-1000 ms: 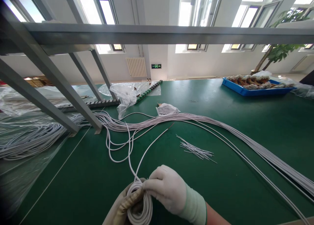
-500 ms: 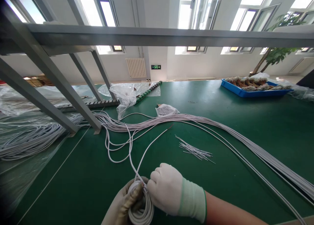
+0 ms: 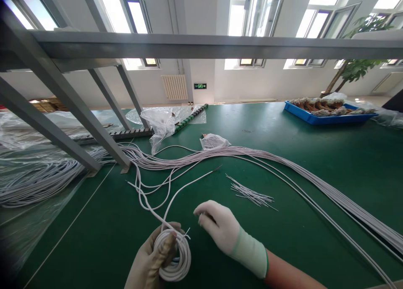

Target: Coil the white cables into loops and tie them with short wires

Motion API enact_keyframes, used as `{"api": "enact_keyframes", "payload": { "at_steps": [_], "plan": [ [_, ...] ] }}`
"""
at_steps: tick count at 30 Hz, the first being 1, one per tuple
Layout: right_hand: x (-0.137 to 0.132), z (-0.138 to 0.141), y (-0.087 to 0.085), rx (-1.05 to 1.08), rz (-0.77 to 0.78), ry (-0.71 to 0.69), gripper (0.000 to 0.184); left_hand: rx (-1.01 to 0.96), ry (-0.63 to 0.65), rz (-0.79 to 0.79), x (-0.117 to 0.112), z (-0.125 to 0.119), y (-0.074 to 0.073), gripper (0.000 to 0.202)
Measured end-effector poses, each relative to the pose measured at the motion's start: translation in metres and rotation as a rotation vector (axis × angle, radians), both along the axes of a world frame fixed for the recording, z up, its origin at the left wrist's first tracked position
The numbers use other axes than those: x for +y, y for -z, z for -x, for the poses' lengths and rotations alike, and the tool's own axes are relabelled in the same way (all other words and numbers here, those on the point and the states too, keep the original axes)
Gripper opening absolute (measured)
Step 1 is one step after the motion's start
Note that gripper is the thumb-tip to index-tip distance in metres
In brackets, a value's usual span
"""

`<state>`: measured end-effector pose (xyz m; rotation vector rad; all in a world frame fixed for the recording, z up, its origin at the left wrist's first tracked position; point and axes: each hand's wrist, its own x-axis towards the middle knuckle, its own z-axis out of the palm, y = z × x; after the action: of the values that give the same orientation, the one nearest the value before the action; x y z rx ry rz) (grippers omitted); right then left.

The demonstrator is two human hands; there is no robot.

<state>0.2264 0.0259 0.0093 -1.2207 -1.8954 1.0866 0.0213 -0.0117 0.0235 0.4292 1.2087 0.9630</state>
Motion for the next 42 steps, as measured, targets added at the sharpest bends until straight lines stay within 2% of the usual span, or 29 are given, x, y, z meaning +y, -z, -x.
{"api": "enact_keyframes", "payload": {
  "at_steps": [2,4,6,8,9,11,13,14,15,17,19,21,24,26,27,28,29,32,34,35,37,39,40,42],
  "plan": [
    [0.003,-0.004,-0.003,-0.105,-0.254,-0.190,0.029,-0.055,0.031,0.032,0.003,0.003,0.000,0.056],
    [0.005,-0.005,-0.006,-0.215,-0.432,-0.345,0.033,-0.074,0.060,0.039,0.003,0.002,-0.001,0.058],
    [0.005,-0.003,-0.011,-0.294,-0.551,-0.398,0.037,-0.073,0.083,0.020,0.002,0.000,-0.002,0.057],
    [0.002,0.002,-0.014,-0.334,-0.563,-0.424,0.035,-0.054,0.120,-0.006,0.000,-0.003,-0.004,0.059],
    [0.000,0.005,-0.015,-0.316,-0.470,-0.394,0.031,-0.020,0.137,-0.021,-0.002,-0.004,-0.006,0.060],
    [-0.005,0.012,-0.015,-0.211,-0.107,-0.253,0.027,0.143,0.179,-0.111,-0.006,-0.007,-0.008,0.057],
    [-0.009,0.018,-0.012,-0.091,0.275,-0.136,0.026,0.392,0.227,-0.293,-0.011,-0.010,-0.010,0.048],
    [-0.010,0.019,-0.011,-0.054,0.406,-0.129,0.025,0.494,0.244,-0.371,-0.012,-0.011,-0.010,0.043],
    [-0.010,0.019,-0.011,-0.033,0.484,-0.155,0.024,0.551,0.246,-0.408,-0.013,-0.012,-0.010,0.041],
    [-0.009,0.015,-0.012,0.009,0.543,-0.183,0.027,0.487,0.184,-0.326,-0.012,-0.011,-0.007,0.045],
    [-0.007,0.007,-0.015,0.046,0.437,-0.094,0.031,0.271,0.083,-0.151,-0.007,-0.007,-0.003,0.052],
    [-0.004,0.000,-0.016,0.010,0.117,-0.056,0.031,0.073,0.024,-0.041,-0.001,-0.002,0.002,0.057],
    [0.000,-0.005,-0.015,-0.176,-0.423,-0.228,0.030,-0.054,0.043,0.008,0.005,0.003,0.005,0.061],
    [0.001,-0.002,-0.013,-0.297,-0.611,-0.309,0.036,-0.080,0.069,0.014,0.005,0.001,0.004,0.060],
    [0.000,0.000,-0.013,-0.348,-0.652,-0.317,0.039,-0.084,0.080,0.017,0.004,0.000,0.002,0.060],
    [-0.001,0.003,-0.013,-0.387,-0.644,-0.316,0.038,-0.075,0.087,0.015,0.003,-0.003,0.000,0.059],
    [-0.003,0.007,-0.013,-0.398,-0.560,-0.291,0.034,-0.037,0.095,-0.005,0.001,-0.005,-0.003,0.059],
    [-0.005,0.019,-0.012,-0.305,-0.046,-0.122,0.026,0.314,0.132,-0.213,-0.008,-0.012,-0.009,0.049],
    [-0.004,0.023,-0.011,-0.221,0.248,-0.082,0.029,0.556,0.166,-0.373,-0.012,-0.015,-0.012,0.038],
    [-0.002,0.023,-0.011,-0.194,0.328,-0.110,0.030,0.592,0.170,-0.389,-0.013,-0.015,-0.012,0.037],
    [0.001,0.019,-0.012,-0.143,0.412,-0.164,0.031,0.470,0.120,-0.287,-0.011,-0.012,-0.010,0.042],
    [0.003,0.012,-0.014,-0.089,0.342,-0.111,0.029,0.256,0.041,-0.120,-0.005,-0.008,-0.006,0.051],
    [0.004,0.008,-0.014,-0.078,0.223,-0.086,0.027,0.167,0.013,-0.063,-0.002,-0.005,-0.004,0.054],
    [0.006,0.002,-0.013,-0.103,-0.105,-0.121,0.023,0.060,-0.014,-0.017,0.003,-0.001,0.001,0.057]
  ]
}}
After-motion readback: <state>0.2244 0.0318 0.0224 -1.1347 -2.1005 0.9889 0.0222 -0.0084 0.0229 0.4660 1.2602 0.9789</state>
